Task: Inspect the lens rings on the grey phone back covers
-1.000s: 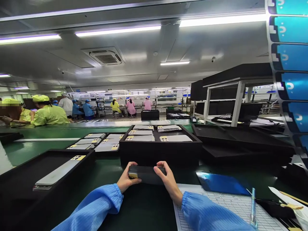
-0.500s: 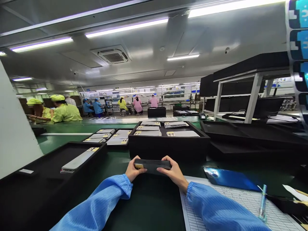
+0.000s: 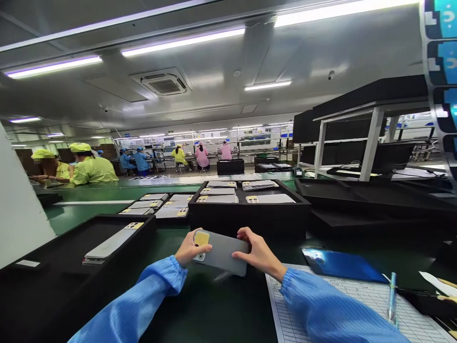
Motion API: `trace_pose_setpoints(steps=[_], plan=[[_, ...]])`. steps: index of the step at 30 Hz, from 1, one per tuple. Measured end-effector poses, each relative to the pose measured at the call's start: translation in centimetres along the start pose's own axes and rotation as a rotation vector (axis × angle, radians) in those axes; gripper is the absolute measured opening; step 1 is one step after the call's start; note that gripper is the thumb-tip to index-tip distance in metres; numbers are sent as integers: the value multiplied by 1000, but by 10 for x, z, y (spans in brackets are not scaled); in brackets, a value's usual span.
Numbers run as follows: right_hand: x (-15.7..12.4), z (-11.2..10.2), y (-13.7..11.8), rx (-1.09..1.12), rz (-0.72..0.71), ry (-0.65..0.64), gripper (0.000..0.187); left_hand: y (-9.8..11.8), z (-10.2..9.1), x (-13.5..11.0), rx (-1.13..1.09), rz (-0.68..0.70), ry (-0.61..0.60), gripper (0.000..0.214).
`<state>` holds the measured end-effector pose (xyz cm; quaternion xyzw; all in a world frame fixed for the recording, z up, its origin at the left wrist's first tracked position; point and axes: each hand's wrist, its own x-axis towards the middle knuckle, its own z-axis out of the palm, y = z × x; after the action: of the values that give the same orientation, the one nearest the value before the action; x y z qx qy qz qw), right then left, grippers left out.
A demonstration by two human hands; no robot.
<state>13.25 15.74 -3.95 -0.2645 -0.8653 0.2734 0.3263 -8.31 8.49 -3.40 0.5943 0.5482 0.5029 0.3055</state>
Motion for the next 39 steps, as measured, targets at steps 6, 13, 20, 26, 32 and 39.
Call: trace_pose_setpoints(steps=[6,13,20,26,32,39], plan=[[-19,27,-42,-172,-124,7,91,46,8,-17,83,-39,-43,24],[-33,37,-56,-152,-139,41,80,78,8,-40,55,-87,-205,23],[-29,27,-66,378,-68,-21,57,81,15,-42,-25,156,-241,93],[-32,40,-56,546,-40,-64,68,69,23,-37,-158,162,-301,71],[-40,54,-44,558,-33,-72,69,60,27,-38,-210,143,-330,78],[-47,58,-45,477,-29,-117,64,56,30,-43,-117,226,-353,72]])
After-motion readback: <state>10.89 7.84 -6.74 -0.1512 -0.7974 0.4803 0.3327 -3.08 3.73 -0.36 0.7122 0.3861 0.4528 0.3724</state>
